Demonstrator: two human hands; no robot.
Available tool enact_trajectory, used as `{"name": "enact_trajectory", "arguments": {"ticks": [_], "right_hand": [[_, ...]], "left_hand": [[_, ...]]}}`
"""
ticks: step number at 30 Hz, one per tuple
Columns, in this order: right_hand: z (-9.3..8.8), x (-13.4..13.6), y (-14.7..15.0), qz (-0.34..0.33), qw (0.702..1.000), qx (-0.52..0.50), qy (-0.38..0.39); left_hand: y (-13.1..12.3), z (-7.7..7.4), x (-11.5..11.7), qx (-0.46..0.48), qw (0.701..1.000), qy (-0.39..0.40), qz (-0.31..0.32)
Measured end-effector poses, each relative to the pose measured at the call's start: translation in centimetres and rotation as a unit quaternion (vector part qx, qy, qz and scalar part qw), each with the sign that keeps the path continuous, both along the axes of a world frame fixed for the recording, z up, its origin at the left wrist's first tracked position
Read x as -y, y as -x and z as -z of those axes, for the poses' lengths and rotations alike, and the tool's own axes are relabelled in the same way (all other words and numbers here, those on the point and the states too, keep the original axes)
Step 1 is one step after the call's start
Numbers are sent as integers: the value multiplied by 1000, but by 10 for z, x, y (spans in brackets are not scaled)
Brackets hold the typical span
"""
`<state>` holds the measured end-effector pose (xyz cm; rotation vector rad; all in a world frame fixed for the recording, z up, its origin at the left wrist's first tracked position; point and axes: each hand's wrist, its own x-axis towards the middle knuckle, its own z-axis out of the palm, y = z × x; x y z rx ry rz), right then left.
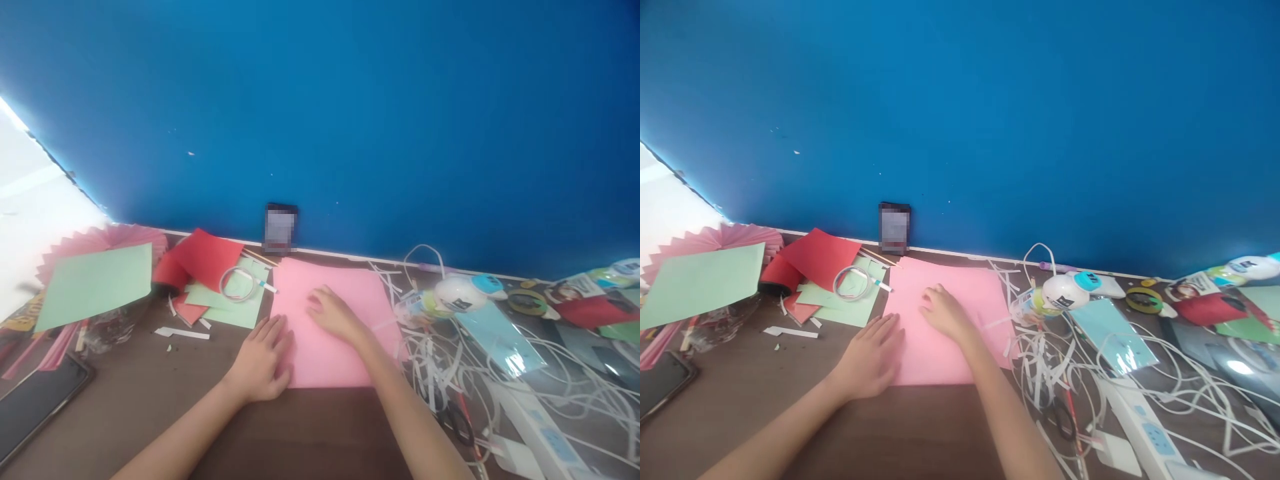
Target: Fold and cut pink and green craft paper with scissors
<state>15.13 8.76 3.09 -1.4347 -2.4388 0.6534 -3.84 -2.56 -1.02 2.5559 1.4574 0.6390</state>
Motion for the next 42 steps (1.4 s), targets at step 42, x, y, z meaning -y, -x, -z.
{"name": "enact_trajectory", "arguments": {"ticks": [42], "right_hand": [[-27,39,4,55,976,-178,110]], "left_hand": [[18,2,-23,538,784,253,-179]]}}
